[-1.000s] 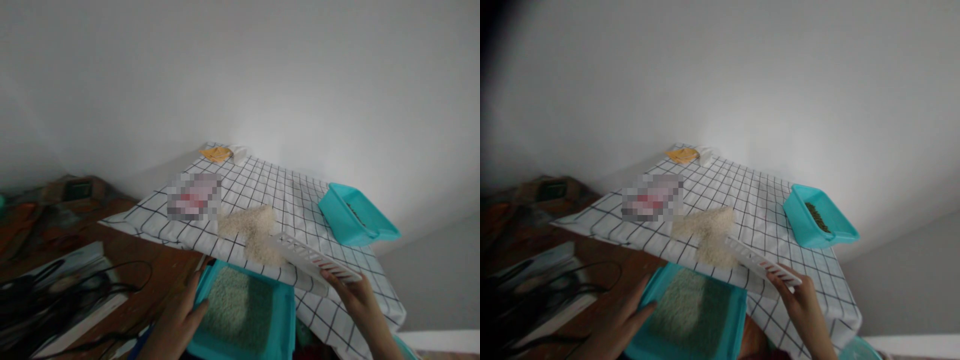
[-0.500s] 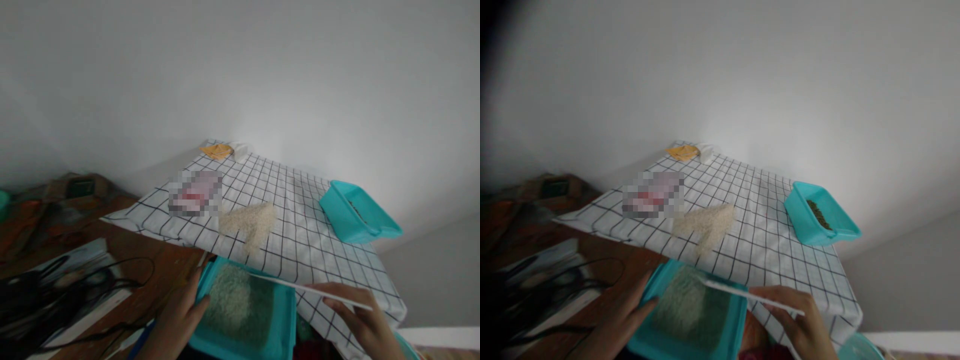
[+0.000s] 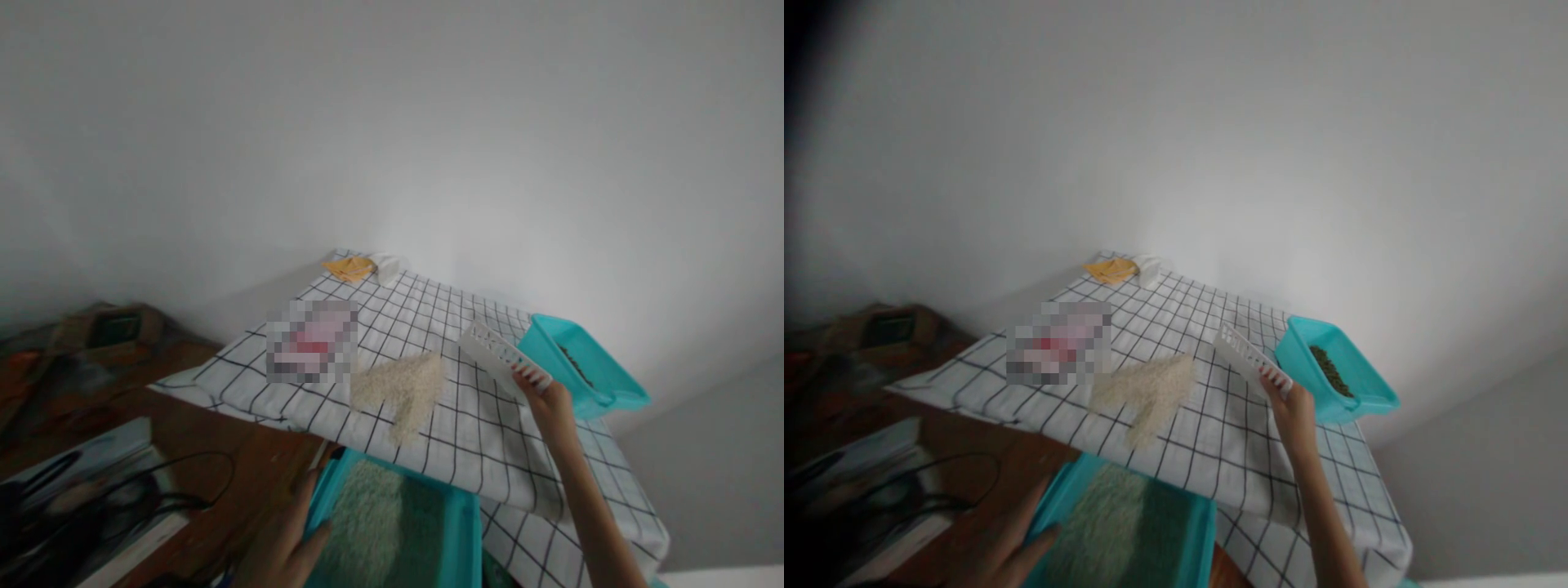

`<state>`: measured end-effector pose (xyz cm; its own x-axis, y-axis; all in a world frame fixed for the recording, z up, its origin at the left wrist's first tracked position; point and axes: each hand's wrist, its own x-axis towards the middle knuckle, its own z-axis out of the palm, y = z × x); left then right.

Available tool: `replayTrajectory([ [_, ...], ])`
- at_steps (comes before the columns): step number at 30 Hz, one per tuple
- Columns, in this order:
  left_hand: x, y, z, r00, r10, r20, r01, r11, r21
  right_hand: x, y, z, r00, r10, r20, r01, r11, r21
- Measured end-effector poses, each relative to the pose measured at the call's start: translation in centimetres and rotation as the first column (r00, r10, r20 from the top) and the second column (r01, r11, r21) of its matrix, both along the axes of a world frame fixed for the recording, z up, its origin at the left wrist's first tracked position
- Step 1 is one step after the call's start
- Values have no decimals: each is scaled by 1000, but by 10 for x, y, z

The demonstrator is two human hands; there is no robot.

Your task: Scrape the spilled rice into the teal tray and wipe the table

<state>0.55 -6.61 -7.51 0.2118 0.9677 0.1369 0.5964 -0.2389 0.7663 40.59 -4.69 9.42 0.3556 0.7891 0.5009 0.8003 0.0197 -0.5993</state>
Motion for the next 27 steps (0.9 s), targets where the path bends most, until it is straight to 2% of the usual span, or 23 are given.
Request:
replayTrajectory([
  [3, 6, -2, 6, 998, 56, -1, -56, 998, 42, -1, 8, -3, 999, 12, 39, -12, 1000, -6],
  [7, 12, -4, 7, 994, 111, 2, -111, 992, 53, -12, -7, -2, 993, 111, 32, -108, 992, -63],
  [12, 9, -3, -12, 994, 106, 29, -104, 993, -62, -27, -42, -2, 985, 171, -39, -174, 979, -107],
  [15, 7, -3, -26, 997, 55, 45, -51, 995, -90, -36, -63, -2, 981, 171, -90, -182, 973, -140],
  [18, 6, -4, -32, 999, 44, 25, -41, 993, -107, -45, -80, -1, 971, 191, -144, -215, 961, -175],
  [23, 8, -4, -23, 999, 38, 0, -37, 994, -104, -57, -101, 1, 971, 182, -157, -212, 957, -199],
  [27, 7, -3, -12, 999, 37, -14, -38, 995, -93, -63, -114, 1, 963, 235, -130, -260, 939, -225],
])
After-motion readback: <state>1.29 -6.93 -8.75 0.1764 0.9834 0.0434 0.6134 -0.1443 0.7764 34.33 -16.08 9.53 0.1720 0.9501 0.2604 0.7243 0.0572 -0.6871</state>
